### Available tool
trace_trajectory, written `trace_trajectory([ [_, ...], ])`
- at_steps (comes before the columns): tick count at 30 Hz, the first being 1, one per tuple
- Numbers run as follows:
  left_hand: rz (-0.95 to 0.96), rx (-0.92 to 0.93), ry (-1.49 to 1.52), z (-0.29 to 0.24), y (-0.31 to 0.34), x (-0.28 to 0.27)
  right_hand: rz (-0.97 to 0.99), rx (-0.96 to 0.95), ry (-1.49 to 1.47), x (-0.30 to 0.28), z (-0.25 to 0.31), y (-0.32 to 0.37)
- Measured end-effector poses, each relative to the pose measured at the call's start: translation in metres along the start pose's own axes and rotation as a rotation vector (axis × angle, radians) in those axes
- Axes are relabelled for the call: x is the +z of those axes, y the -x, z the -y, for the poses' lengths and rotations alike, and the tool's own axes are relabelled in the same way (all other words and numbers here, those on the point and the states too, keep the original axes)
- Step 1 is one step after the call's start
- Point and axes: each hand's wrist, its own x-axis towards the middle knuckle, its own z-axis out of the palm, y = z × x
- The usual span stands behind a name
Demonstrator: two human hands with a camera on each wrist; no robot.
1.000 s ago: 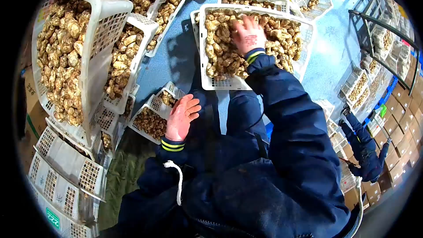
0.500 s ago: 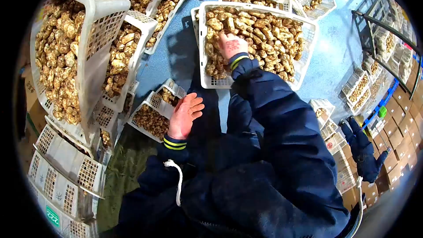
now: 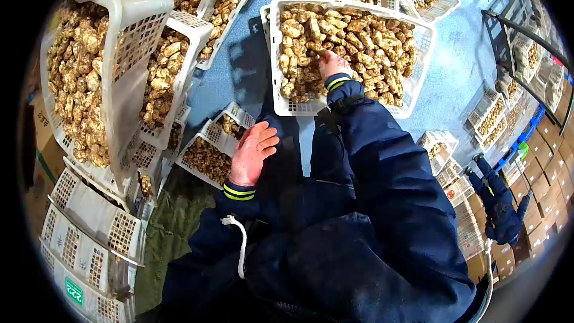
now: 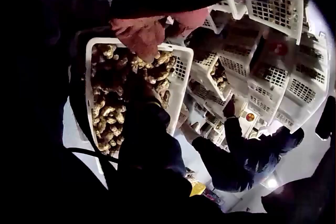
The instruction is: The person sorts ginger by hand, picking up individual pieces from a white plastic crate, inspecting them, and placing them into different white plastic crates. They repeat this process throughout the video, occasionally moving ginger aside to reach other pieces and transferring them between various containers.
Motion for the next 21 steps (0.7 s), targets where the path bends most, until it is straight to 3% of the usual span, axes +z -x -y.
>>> trace_trajectory([
  [3, 0.017, -0.008, 0.049, 0.005, -0.003, -0.002, -0.101, -0.028, 0.04, -0.004, -0.005, 0.012],
  [7, 0.013, -0.004, 0.036, 0.005, -0.003, 0.001, 0.195, -0.241, 0.411, 0.002, 0.029, 0.007],
  [9, 0.014, -0.003, 0.034, 0.004, -0.002, 0.004, 0.4, -0.046, 0.575, 0.012, 0.045, -0.011],
  [11, -0.021, 0.003, -0.025, 0.002, 0.0, 0.005, 0.404, -0.049, 0.53, 0.012, 0.045, -0.021],
  [13, 0.031, 0.019, 0.016, 0.002, 0.0, -0.002, 0.253, -0.081, 0.404, 0.0, 0.031, -0.007],
  [14, 0.046, 0.019, 0.027, 0.004, -0.002, -0.005, 0.33, -0.051, 0.273, -0.013, 0.023, -0.004],
  [15, 0.059, 0.015, 0.04, 0.007, -0.002, -0.007, 0.18, -0.004, 0.059, -0.01, -0.003, 0.0],
  [17, 0.04, -0.013, 0.029, 0.01, -0.003, -0.006, 0.123, 0.095, -0.17, -0.033, -0.022, 0.004],
  [19, 0.023, -0.035, -0.003, 0.011, -0.002, -0.002, -0.109, 0.079, -0.77, -0.044, -0.047, -0.011],
  [21, 0.046, -0.025, 0.008, 0.012, -0.001, -0.004, -0.063, 0.21, -1.264, -0.08, -0.039, -0.012],
])
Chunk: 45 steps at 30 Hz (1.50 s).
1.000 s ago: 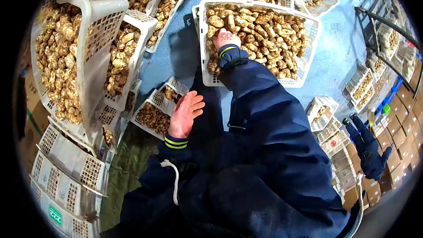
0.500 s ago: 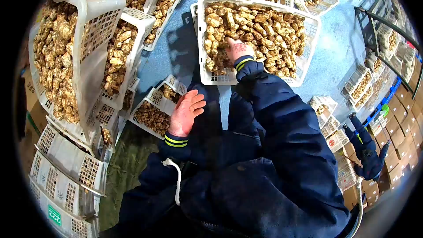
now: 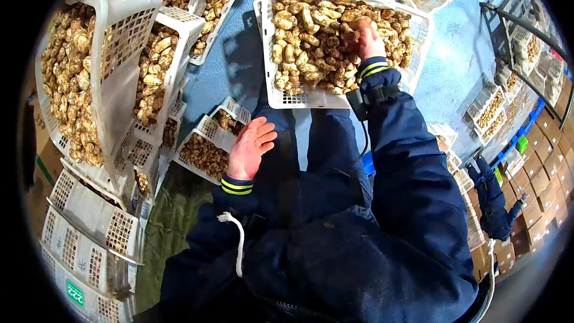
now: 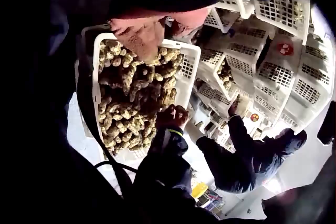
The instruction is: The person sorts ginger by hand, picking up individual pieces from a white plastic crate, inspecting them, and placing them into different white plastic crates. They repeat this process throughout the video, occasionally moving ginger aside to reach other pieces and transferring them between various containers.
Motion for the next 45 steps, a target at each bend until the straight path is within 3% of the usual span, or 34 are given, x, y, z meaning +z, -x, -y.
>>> trace_trajectory([
  [2, -0.03, -0.016, -0.013, -0.003, -0.001, 0.001, -0.122, -0.065, -0.076, 0.008, 0.009, 0.003],
  [4, -0.026, 0.004, -0.023, -0.002, -0.001, 0.001, -0.116, -0.138, 0.032, 0.009, -0.002, 0.011],
  [5, -0.005, 0.015, -0.014, -0.002, 0.0, 0.001, -0.048, -0.205, 0.238, 0.007, -0.014, 0.017],
  [6, 0.014, 0.024, -0.006, -0.002, 0.0, 0.001, 0.013, -0.386, 0.438, 0.016, -0.031, 0.024],
  [7, 0.012, 0.023, -0.006, -0.001, 0.0, 0.001, 0.105, -0.463, 1.045, 0.024, -0.033, 0.038],
  [9, 0.021, 0.003, -0.025, 0.002, 0.0, 0.002, 0.277, -0.572, 1.426, 0.047, -0.068, 0.049],
  [10, 0.017, 0.004, -0.025, 0.003, -0.001, 0.002, 0.367, -0.537, 1.631, 0.064, -0.071, 0.057],
  [12, -0.004, 0.003, -0.042, 0.003, 0.001, 0.003, 0.363, -0.665, 1.869, 0.077, -0.089, 0.056],
  [14, -0.021, 0.001, -0.048, -0.001, 0.003, 0.002, 0.427, -0.59, 1.909, 0.072, -0.083, 0.053],
  [15, -0.023, 0.014, -0.036, -0.002, 0.004, 0.001, 0.346, -0.63, 1.936, 0.063, -0.086, 0.048],
  [20, 0.016, 0.013, 0.003, 0.004, 0.004, -0.007, -0.003, -0.791, 1.74, 0.034, -0.044, 0.048],
  [21, 0.038, 0.016, 0.014, 0.006, 0.002, -0.009, -0.042, -0.896, 1.664, 0.042, -0.039, 0.053],
  [22, 0.04, 0.019, 0.017, 0.006, 0.0, -0.007, 0.065, -0.931, 1.583, 0.049, -0.043, 0.056],
  [24, -0.005, -0.021, -0.025, 0.006, 0.001, -0.005, 0.294, -0.619, 1.675, 0.075, -0.067, 0.067],
  [26, -0.01, -0.004, -0.044, 0.006, 0.003, -0.005, 0.179, -0.592, 1.698, 0.088, -0.107, 0.056],
  [28, -0.02, 0.011, -0.064, 0.001, 0.005, -0.006, 0.127, -0.428, 1.784, 0.102, -0.122, 0.044],
  [32, -0.082, -0.002, -0.059, 0.004, 0.003, -0.014, 0.199, -0.396, 1.681, 0.089, -0.12, 0.036],
  [35, -0.014, 0.026, 0.0, 0.004, 0.005, -0.015, 0.171, -0.44, 1.281, 0.074, -0.109, 0.048],
  [36, -0.015, 0.022, 0.005, 0.005, 0.005, -0.016, 0.157, -0.323, 1.118, 0.071, -0.11, 0.049],
  [38, -0.014, 0.009, 0.023, 0.005, 0.003, -0.016, 0.361, 0.217, 0.119, 0.051, -0.105, 0.053],
  [39, -0.004, 0.004, 0.052, 0.005, 0.003, -0.017, 0.271, 0.231, -0.051, 0.054, -0.096, 0.065],
  [42, 0.003, 0.008, 0.029, 0.006, 0.002, -0.016, 0.405, 0.361, -0.275, 0.053, -0.071, 0.082],
  [43, 0.008, 0.016, 0.036, 0.005, 0.002, -0.015, 0.593, 0.37, -0.442, 0.051, -0.072, 0.08],
  [45, -0.006, 0.015, 0.02, 0.003, 0.001, -0.01, 0.589, 0.418, -0.383, 0.055, -0.059, 0.089],
])
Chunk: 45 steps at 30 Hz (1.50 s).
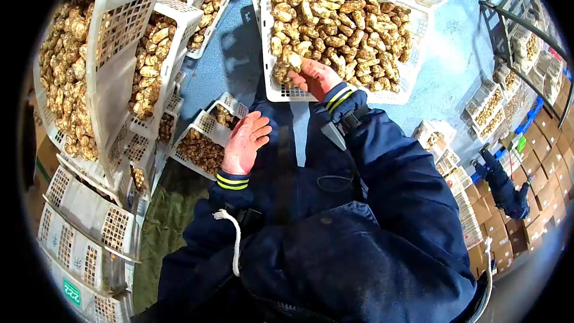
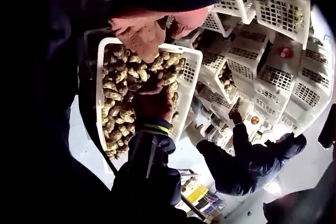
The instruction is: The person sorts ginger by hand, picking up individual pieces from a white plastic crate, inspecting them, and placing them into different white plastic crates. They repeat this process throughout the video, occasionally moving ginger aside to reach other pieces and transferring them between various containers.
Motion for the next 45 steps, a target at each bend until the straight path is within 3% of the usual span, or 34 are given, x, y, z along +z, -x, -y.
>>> trace_trajectory([
  [2, -0.025, -0.004, -0.049, -0.003, 0.001, 0.006, -0.079, 0.122, 0.02, 0.005, -0.001, 0.005],
  [5, -0.109, 0.017, -0.184, -0.004, -0.001, 0.02, -0.004, 0.159, 0.038, 0.008, -0.011, 0.009],
  [6, -0.018, 0.102, -0.162, 0.0, -0.003, 0.019, 0.035, 0.136, 0.174, 0.019, -0.01, 0.014],
  [9, -0.02, 0.183, -0.062, 0.013, -0.011, 0.024, 0.103, 0.042, 0.632, 0.057, -0.029, 0.031],
  [10, -0.064, 0.166, -0.045, 0.015, -0.016, 0.026, 0.152, -0.064, 0.942, 0.073, -0.026, 0.04],
  [11, 0.106, 0.141, -0.01, 0.01, -0.02, 0.022, 0.199, -0.175, 1.251, 0.084, -0.023, 0.047],
  [12, 0.053, 0.181, 0.011, 0.01, -0.017, 0.026, 0.204, -0.285, 1.245, 0.085, -0.024, 0.05],
  [13, 0.001, 0.223, 0.033, 0.01, -0.014, 0.029, 0.239, -0.265, 1.234, 0.073, -0.023, 0.043],
  [15, -0.066, 0.174, -0.021, 0.003, -0.011, 0.026, -0.144, -0.303, 1.29, 0.042, -0.025, 0.024],
  [17, -0.066, 0.152, 0.007, 0.001, -0.011, 0.022, -0.36, -0.482, 1.618, 0.016, -0.02, 0.0],
  [20, -0.031, 0.063, 0.008, 0.003, -0.01, 0.019, -0.2, -0.163, 2.034, -0.002, -0.038, -0.039],
  [23, -0.002, -0.02, -0.029, -0.001, -0.008, 0.024, -0.293, -0.274, 2.334, 0.0, -0.064, -0.064],
  [24, 0.01, -0.025, -0.042, -0.001, -0.008, 0.024, -0.243, -0.113, 2.33, 0.0, -0.06, -0.068],
  [27, -0.013, -0.017, -0.082, -0.003, -0.008, 0.027, -0.255, -0.257, 1.877, -0.018, -0.039, -0.056],
  [28, -0.039, -0.03, -0.091, -0.003, -0.008, 0.029, -0.286, -0.112, 1.703, -0.03, -0.026, -0.05],
  [29, -0.036, -0.032, -0.086, -0.002, -0.01, 0.029, -0.19, -0.077, 1.093, -0.065, -0.03, -0.05],
  [31, -0.007, -0.061, -0.079, 0.003, -0.014, 0.027, -0.202, 0.064, 0.529, -0.075, -0.008, -0.024],
  [34, 0.037, -0.045, -0.102, 0.008, -0.019, 0.032, -0.18, 0.035, 0.189, -0.064, 0.005, 0.001],
  [35, 0.032, -0.046, -0.117, 0.01, -0.019, 0.033, 0.01, 0.014, 0.054, -0.069, 0.004, 0.003],
  [37, 0.059, 0.007, -0.071, 0.014, -0.019, 0.033, -0.008, 0.135, -0.033, -0.066, 0.006, 0.007],
  [39, 0.006, 0.011, -0.099, 0.014, -0.018, 0.031, 0.01, 0.138, -0.083, -0.064, 0.004, 0.008],
  [41, 0.017, -0.006, -0.101, 0.014, -0.018, 0.031, -0.326, 0.137, 0.336, -0.063, 0.008, 0.012],
  [42, 0.023, -0.039, -0.105, 0.012, -0.019, 0.034, -0.391, -0.001, 0.494, -0.056, 0.009, 0.012],
  [43, 0.029, -0.072, -0.11, 0.01, -0.018, 0.036, -0.602, -0.274, 1.205, -0.048, 0.01, 0.011],
  [45, 0.024, -0.08, -0.122, 0.01, -0.018, 0.039, -0.711, -0.722, 1.774, -0.025, 0.013, 0.013],
])
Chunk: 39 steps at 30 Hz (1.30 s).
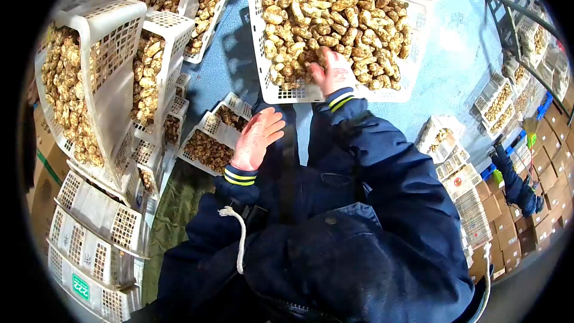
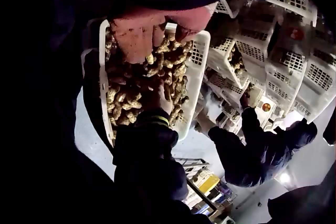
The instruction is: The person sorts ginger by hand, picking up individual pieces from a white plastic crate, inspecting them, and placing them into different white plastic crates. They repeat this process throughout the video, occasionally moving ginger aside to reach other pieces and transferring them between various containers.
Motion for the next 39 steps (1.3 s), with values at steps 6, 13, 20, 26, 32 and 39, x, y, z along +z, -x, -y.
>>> trace_trajectory([
  [6, -0.007, 0.0, -0.015, -0.003, 0.003, -0.003, 0.45, -0.295, 0.383, 0.095, 0.041, 0.003],
  [13, -0.068, 0.028, 0.031, -0.006, 0.007, -0.018, 0.664, -0.097, 0.249, 0.095, 0.041, -0.027],
  [20, -0.001, 0.023, 0.103, 0.005, 0.003, -0.027, 0.509, -0.196, 0.159, 0.053, 0.02, -0.011],
  [26, -0.076, 0.051, -0.005, -0.004, 0.009, -0.021, 0.775, -0.348, 0.525, 0.125, 0.044, -0.023],
  [32, -0.075, 0.041, 0.041, -0.003, 0.012, -0.022, 0.597, -0.204, 0.251, 0.091, 0.029, -0.031],
  [39, -0.033, 0.031, 0.053, 0.003, 0.006, -0.023, 0.684, 0.543, -1.263, 0.015, 0.011, -0.01],
])
